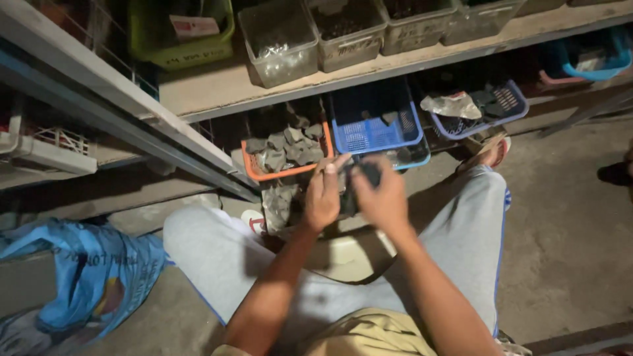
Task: Sorting through a bin of small metal fasteners and parts on a low shelf
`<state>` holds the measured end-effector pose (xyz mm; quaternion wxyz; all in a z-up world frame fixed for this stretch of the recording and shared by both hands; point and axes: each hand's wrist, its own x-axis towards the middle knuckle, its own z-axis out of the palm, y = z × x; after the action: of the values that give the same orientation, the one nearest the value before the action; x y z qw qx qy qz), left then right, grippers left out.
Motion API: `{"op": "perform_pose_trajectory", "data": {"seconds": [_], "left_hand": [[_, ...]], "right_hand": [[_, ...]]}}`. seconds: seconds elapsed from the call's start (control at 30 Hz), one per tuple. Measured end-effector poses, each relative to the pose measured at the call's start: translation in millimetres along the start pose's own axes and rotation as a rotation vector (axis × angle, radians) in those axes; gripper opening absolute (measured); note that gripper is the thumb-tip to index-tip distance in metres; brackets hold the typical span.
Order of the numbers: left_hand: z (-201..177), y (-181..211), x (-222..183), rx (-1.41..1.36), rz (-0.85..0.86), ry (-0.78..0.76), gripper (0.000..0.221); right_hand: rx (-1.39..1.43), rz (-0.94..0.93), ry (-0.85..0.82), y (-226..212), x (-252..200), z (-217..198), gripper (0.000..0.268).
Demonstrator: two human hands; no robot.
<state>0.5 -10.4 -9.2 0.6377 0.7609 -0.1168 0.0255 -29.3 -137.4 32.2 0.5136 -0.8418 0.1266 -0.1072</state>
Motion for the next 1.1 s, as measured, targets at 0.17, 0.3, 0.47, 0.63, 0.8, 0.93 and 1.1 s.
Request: {"op": "perform_pose_trajectory", "data": {"seconds": [0.17,0.3,0.47,0.63,0.8,0.93,1.1], "left_hand": [[3.5,18.1,1.2,0.004,0.015,0.007,0.050],[-3.3,-15.8,13.0,0.056,0.071,0.015,0.048],[22.0,-50.4,7.1,0.427,0.376,0.224,0.041],[-2.4,-18.3,8.8,0.073,0.127,-0.018,0.052],[3.1,1.7,-0.7,-0.038,0.019,0.009,0.050],[-0.2,-0.9,8.7,-0.177,-0.057,0.002,0.061],[4.2,12.0,-0.2,-0.540,-0.110,0.082,0.058]], "right_hand": [[-0.069,0.060,0.088,2.7,16.7,-3.6,0.029],[-0.117,0.127,-0.107,1.1,-0.7,8.0,0.031],[-0.084,-0.025,0.027,15.4,32.9,-1.5,0.028],[-0.048,-0.075,-0.036,-1.7,2.9,5.4,0.022],[-0.186,0.052,-0.036,18.9,45.4,-6.3,0.033],[-0.162,-0.021,-0.065,-10.3,7.9,0.6,0.029],[-0.306,-0.011,-0.251,-19.0,-13.9,-7.9,0.038]]}}
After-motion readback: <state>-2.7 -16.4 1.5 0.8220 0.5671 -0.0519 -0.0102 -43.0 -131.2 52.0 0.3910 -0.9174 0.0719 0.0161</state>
